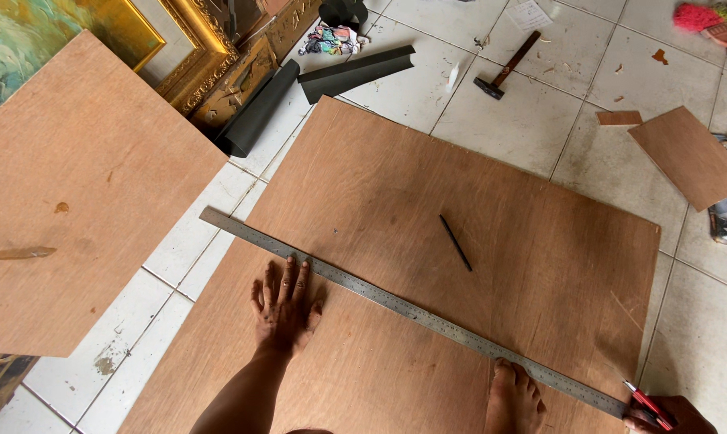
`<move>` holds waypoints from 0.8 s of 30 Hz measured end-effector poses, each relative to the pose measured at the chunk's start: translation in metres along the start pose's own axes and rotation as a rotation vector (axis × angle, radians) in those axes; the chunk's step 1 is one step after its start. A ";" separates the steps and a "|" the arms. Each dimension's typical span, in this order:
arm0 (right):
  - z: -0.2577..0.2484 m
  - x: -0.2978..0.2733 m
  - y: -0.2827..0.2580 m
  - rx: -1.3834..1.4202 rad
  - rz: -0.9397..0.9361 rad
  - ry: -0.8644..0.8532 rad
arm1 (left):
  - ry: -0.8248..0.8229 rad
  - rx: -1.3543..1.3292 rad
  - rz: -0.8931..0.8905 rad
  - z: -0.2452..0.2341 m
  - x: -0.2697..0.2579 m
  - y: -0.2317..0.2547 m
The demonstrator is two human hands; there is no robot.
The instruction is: The person measures plywood sheets using a ruler and pencil, marks them, and then cuts the sheets using a utility knife while working on the floor.
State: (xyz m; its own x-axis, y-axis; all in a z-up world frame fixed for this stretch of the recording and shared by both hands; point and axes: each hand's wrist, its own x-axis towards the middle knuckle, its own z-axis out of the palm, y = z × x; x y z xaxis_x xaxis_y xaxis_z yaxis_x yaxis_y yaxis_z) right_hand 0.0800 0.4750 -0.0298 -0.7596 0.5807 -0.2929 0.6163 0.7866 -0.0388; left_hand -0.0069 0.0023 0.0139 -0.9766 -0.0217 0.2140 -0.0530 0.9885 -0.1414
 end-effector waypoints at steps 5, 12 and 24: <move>-0.021 -0.009 -0.009 -0.071 -0.042 -0.032 | -0.049 -0.017 0.003 -0.003 0.000 0.001; -0.010 -0.003 -0.003 -0.016 -0.026 -0.043 | -0.039 0.022 -0.002 -0.002 0.000 0.001; -0.080 0.150 0.145 0.313 -0.314 -0.159 | -0.080 -0.032 -0.050 0.000 0.002 -0.001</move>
State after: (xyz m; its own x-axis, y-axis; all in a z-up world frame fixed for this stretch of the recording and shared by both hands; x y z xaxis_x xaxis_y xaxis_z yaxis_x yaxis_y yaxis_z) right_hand 0.0384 0.6930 -0.0027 -0.8929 0.2663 -0.3631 0.4136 0.8037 -0.4277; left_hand -0.0089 0.0012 0.0149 -0.9865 -0.0816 0.1421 -0.0965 0.9902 -0.1012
